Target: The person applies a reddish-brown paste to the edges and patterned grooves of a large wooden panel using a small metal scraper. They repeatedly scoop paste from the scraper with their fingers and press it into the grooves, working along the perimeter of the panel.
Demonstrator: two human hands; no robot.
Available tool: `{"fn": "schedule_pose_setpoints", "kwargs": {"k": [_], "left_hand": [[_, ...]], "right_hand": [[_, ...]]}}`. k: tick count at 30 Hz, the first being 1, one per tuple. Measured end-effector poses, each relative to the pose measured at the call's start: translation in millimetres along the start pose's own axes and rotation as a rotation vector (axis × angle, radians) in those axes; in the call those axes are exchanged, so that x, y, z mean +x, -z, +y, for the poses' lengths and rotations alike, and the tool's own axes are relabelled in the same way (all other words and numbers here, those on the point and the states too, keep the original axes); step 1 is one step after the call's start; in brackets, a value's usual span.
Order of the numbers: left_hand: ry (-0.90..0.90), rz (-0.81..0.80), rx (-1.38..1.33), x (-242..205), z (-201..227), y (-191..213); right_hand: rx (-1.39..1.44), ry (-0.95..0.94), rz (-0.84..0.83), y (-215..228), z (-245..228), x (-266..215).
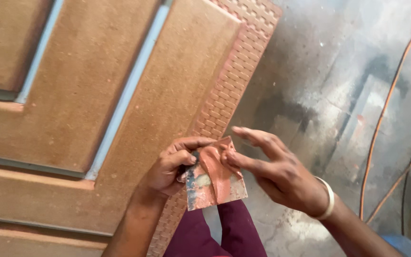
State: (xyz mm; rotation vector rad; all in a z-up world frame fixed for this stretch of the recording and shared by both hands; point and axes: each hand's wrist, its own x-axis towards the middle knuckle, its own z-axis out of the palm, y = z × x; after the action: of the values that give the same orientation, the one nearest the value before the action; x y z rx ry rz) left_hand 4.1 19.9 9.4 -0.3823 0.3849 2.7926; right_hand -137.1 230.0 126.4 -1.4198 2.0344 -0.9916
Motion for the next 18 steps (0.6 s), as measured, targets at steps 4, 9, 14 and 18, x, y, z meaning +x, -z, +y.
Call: {"fn": "schedule_pose_setpoints", "kwargs": {"k": [4,9,14,18], "left_hand": [[-0.007,-0.039,0.164,-3,2,-5],[0.043,-0.025,0.595,3,12,-5],[-0.012,-0.047,0.463,10,18,14],[-0.130,0.235,0.339,6,22,23]], "right_hand": [[-0.325,0.004,-0.026,15,-6,-11],[-0.244,-0.111,-0.297,3,-13,-17],[-0.127,-0.190,-0.329,-20,-9,-17],[0.590,0.035,-0.195,-24,24,-12]]}}
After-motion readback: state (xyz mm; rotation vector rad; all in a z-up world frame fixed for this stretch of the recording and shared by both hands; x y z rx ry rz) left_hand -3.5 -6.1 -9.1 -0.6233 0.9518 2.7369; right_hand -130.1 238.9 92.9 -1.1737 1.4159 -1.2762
